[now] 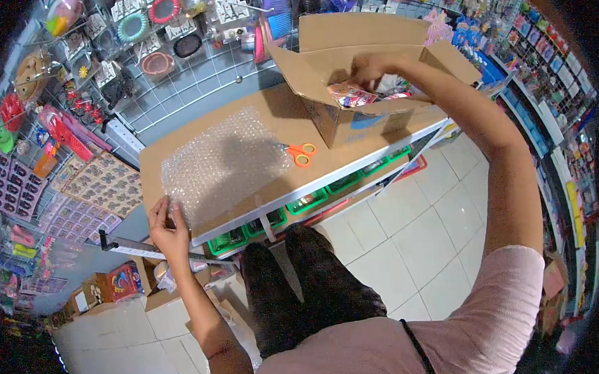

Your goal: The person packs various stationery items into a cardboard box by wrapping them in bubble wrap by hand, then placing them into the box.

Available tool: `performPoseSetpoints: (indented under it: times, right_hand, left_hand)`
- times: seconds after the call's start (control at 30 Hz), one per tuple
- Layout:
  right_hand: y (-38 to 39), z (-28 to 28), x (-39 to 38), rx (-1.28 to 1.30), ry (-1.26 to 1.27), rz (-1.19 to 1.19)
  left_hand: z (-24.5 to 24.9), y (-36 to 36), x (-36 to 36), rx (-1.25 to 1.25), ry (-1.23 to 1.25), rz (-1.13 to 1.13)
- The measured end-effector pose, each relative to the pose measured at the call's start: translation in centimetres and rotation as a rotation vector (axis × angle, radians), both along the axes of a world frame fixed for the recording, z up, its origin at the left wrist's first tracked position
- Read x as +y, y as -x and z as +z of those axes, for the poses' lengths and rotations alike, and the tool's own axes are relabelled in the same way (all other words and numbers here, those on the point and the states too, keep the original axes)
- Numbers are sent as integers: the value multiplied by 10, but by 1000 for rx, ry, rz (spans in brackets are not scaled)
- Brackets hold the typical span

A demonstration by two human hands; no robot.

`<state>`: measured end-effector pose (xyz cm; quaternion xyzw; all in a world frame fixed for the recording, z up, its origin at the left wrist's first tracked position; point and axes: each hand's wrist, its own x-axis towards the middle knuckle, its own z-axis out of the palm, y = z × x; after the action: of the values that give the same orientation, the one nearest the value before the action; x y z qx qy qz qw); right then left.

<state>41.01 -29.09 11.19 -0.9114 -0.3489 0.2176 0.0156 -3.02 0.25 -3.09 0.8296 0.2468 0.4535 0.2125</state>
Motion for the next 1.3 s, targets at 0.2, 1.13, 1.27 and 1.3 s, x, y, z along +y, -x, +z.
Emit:
performPoseSetpoints:
  times: [0.2, 1.13, 1.27, 1.3]
  right_hand:
    - [-15, -54, 1, -151, 124, -6]
    - [237, 51, 4, 563, -1456, 121]
    - [323, -7, 45, 559, -1249, 129]
    - [339, -23, 53, 622, -1282, 130]
  left_hand:
    - [0, 0, -1, 31, -13, -3]
    - [28, 2, -72, -348, 20, -315]
    - [49, 24, -151, -501, 659, -557]
    - [52, 34, -159, -566, 771, -581]
